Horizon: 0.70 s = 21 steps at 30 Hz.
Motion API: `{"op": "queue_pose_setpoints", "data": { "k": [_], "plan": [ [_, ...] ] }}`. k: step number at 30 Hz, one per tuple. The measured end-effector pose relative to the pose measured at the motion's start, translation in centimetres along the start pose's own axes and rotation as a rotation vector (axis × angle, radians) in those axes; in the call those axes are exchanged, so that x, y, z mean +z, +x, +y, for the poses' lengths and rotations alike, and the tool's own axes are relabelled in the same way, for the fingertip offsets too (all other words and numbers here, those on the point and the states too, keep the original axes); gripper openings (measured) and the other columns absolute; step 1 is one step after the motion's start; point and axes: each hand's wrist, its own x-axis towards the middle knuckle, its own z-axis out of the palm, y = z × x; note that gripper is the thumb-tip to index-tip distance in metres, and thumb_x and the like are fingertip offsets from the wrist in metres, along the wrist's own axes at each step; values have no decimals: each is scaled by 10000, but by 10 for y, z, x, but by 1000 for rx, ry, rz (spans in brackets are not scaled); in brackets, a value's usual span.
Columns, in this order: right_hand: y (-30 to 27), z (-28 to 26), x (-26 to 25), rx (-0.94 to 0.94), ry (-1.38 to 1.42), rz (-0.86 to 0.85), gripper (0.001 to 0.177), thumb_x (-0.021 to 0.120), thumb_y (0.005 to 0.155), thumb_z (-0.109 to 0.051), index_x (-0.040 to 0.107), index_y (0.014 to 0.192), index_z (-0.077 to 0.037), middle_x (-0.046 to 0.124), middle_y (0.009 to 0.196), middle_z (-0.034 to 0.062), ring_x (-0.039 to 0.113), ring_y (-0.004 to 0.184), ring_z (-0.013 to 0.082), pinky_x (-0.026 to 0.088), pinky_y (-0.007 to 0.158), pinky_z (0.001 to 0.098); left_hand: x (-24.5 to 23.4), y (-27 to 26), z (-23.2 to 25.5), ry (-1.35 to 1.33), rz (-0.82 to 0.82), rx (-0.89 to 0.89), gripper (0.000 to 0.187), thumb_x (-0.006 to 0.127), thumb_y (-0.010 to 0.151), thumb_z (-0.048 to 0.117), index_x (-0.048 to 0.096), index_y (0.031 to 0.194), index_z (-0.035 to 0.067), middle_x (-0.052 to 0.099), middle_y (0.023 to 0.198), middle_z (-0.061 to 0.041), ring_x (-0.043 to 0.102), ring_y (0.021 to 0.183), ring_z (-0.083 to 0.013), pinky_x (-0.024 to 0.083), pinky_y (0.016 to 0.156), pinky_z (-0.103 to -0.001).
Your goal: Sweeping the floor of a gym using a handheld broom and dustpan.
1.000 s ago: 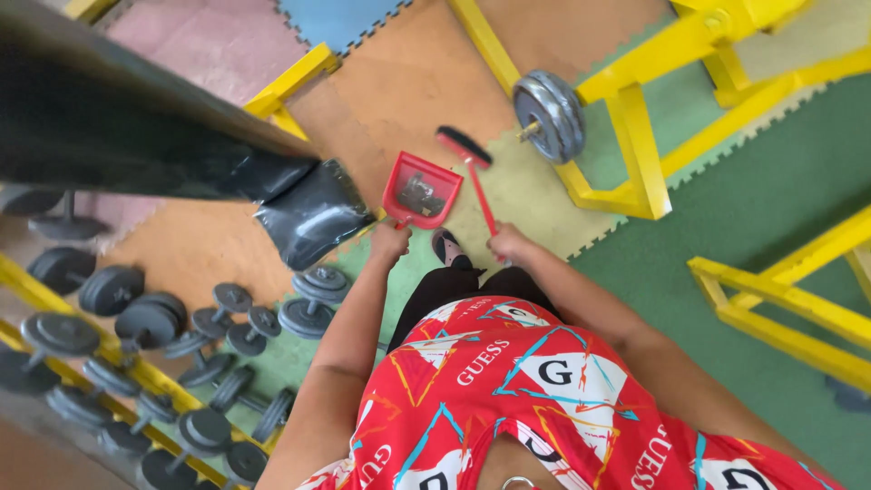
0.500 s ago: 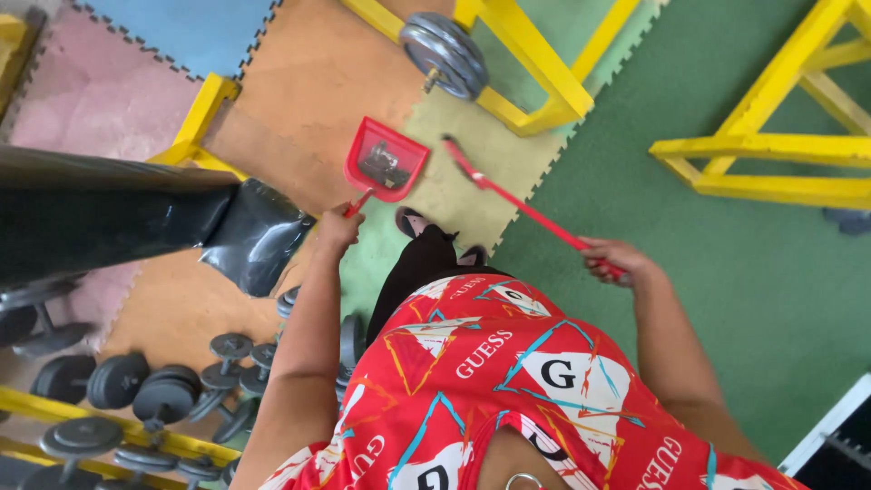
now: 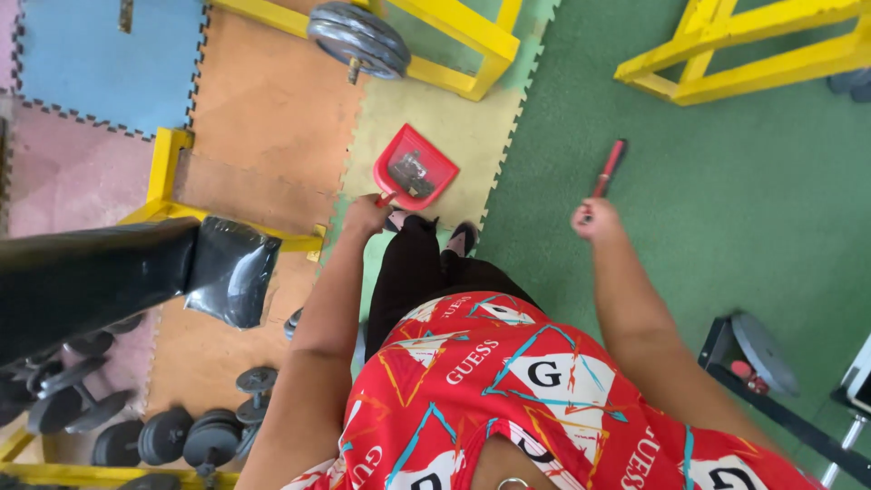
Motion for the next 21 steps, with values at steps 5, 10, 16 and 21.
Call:
{"op": "queue_pose_setpoints", "data": {
  "k": [5, 10, 16, 21],
  "plan": [
    [-117, 131, 59, 53, -262, -137, 168, 633, 904, -82, 475, 933, -132, 492, 625, 0, 517, 490, 133, 433, 410, 270, 35, 5, 26, 59, -80, 26, 432, 680, 873, 452, 763, 1069, 76, 765, 816, -128, 745, 698, -232, 589, 744, -400],
    [-137, 168, 21, 89, -536, -288, 175, 599, 934, -81, 443, 985, -141, 480, 601, 1, 493, 447, 131, 403, 370, 280, 53, 5, 47, 98, -104, -1, 396, 658, 832, 331, 716, 1154, 107, 776, 822, -134, 768, 728, -244, 602, 773, -413],
    [-239, 59, -4, 147, -684, -329, 289, 586, 955, -126, 541, 1234, -187, 449, 640, -51, 426, 465, 28, 333, 356, 175, 36, 8, 35, 150, 10, 74, 440, 672, 829, 349, 737, 1227, 175, 744, 1120, -160, 709, 1063, -309, 549, 940, -445],
    [-216, 25, -9, 117, -486, -338, 128, 580, 1030, -246, 474, 1042, -174, 512, 683, -30, 448, 480, 33, 356, 363, 175, -21, 11, 4, 221, 12, 60, 473, 636, 858, 361, 702, 1316, 260, 705, 1256, -155, 672, 1161, -343, 524, 999, -462]
  ]
}}
